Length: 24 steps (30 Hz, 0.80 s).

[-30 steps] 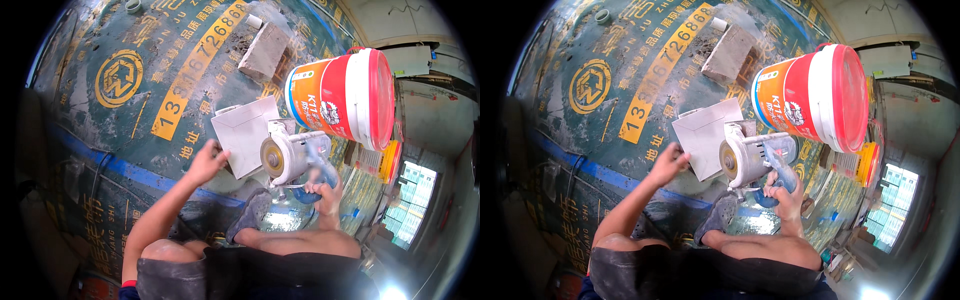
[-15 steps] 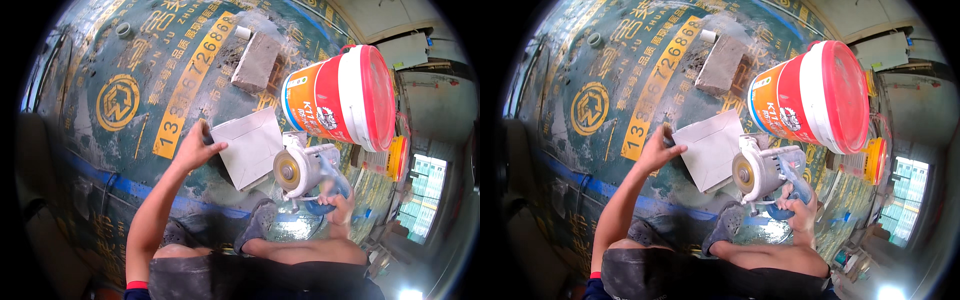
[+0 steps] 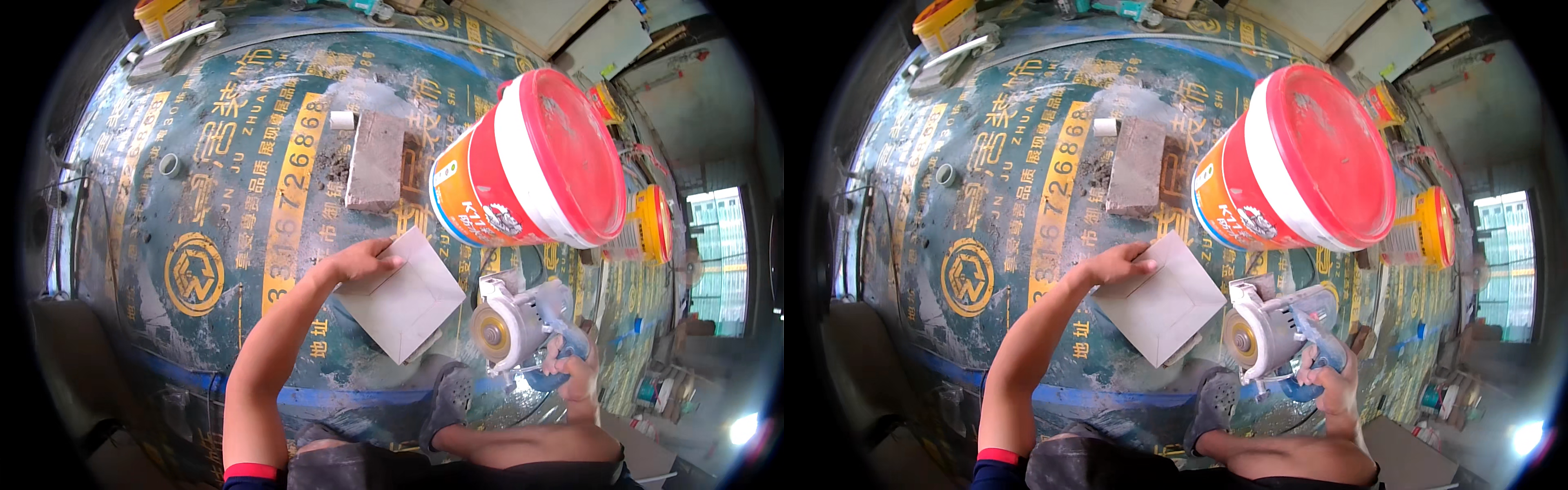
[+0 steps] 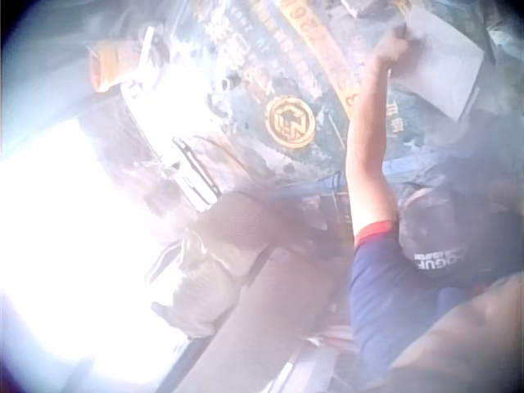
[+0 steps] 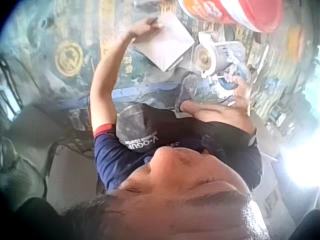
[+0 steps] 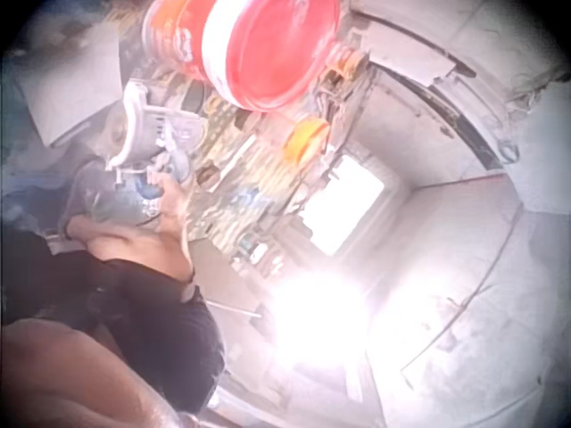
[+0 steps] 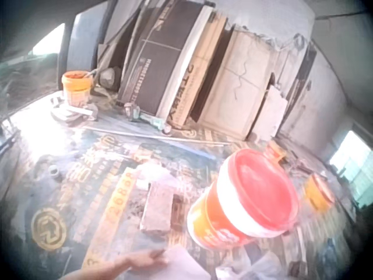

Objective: The person cuts a small piece of tile using a circular saw, applies mortar to an opening in the floor, and then installs the tile piece and a floor drain cover by hand.

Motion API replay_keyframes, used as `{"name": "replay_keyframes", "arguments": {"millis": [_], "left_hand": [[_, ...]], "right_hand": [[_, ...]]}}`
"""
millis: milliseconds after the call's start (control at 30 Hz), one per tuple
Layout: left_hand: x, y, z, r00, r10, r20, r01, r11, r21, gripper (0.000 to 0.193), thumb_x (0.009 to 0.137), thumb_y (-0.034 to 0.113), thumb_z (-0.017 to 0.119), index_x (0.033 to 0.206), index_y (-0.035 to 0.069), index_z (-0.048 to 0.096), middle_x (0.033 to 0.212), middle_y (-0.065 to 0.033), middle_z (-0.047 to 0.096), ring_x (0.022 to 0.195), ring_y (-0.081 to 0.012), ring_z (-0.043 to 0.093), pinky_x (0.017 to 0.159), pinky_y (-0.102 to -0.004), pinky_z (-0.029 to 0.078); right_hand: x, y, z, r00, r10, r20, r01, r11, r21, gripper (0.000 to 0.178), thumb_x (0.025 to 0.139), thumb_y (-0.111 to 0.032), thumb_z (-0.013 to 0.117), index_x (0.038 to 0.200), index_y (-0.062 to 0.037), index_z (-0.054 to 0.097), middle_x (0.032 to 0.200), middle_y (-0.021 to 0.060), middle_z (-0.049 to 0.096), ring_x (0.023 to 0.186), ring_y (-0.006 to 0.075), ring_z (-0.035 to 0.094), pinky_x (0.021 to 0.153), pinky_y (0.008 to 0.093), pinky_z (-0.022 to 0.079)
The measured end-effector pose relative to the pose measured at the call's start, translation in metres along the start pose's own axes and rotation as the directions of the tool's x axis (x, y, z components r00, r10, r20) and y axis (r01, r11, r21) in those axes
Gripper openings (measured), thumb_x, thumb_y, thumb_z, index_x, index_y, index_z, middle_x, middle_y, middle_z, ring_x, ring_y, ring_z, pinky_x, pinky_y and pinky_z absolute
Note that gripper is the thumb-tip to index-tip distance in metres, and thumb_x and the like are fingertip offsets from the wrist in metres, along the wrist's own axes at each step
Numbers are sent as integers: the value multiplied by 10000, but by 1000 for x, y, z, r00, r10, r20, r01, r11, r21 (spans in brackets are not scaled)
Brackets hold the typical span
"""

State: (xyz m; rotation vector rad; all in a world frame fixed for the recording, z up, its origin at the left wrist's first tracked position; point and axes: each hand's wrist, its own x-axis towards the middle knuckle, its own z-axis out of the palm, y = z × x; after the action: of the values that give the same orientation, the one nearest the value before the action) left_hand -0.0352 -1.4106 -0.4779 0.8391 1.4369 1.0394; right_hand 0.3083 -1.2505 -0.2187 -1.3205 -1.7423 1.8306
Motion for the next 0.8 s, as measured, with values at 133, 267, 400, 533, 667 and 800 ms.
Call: {"name": "replay_keyframes", "arguments": {"millis": [133, 267, 400, 533, 667, 800], "left_hand": [[-21, -21, -11, 996, 37, -87, -25, 991, 129, 518, 969, 375, 649, 1290, -22, 564, 1205, -207, 661, 1134, -291, 620, 986, -372, 465], [-55, -42, -13, 978, 42, -202, -18, 993, 118, 344, 964, 291, 656, 1090, -20, 581, 968, -187, 665, 921, -270, 621, 863, -389, 485], [-82, -46, -11, 941, 14, -337, 4, 999, 53, 274, 958, 217, 668, 1062, -19, 574, 906, -126, 627, 870, -176, 553, 833, -354, 473], [-107, -66, -22, 943, -72, -325, 64, 997, -35, 285, 963, 211, 662, 1117, -19, 596, 949, -103, 638, 923, -171, 571, 874, -357, 474], [-126, -65, -28, 936, -64, -347, 10, 988, -154, 313, 974, 201, 649, 1193, -17, 601, 1055, -129, 669, 987, -190, 610, 917, -346, 478], [-145, -46, -7, 712, 27, -701, -32, 999, 6, 347, 986, 190, 640, 1239, -39, 580, 1112, -149, 676, 1019, -189, 623, 926, -338, 481]], "right_hand": [[-6, 9, -3, 1000, -21, -23, 21, 1000, 3, 392, 626, -31, 519, 1005, 57, 570, 745, 122, 563, 565, 192, 540, 568, 304, 463], [-3, 15, 4, 1000, 5, -29, -5, 1000, 10, 395, 628, -52, 517, 1004, 61, 567, 767, 114, 548, 573, 182, 528, 577, 308, 469], [-2, 14, 1, 1000, 2, 5, -2, 999, -54, 415, 635, -71, 526, 1028, 57, 558, 792, 112, 539, 583, 173, 511, 588, 312, 484], [0, 13, 4, 999, 12, 38, -9, 998, -58, 435, 633, -81, 532, 1044, 59, 552, 783, 108, 529, 589, 169, 506, 596, 314, 492], [6, 10, 17, 997, 12, 82, -6, 997, -81, 441, 622, -90, 542, 1034, 66, 553, 751, 109, 526, 574, 175, 501, 584, 314, 485], [10, 10, 30, 992, 52, 115, -36, 990, -137, 462, 617, -91, 559, 1047, 78, 552, 749, 120, 545, 573, 180, 513, 582, 315, 480]]}}
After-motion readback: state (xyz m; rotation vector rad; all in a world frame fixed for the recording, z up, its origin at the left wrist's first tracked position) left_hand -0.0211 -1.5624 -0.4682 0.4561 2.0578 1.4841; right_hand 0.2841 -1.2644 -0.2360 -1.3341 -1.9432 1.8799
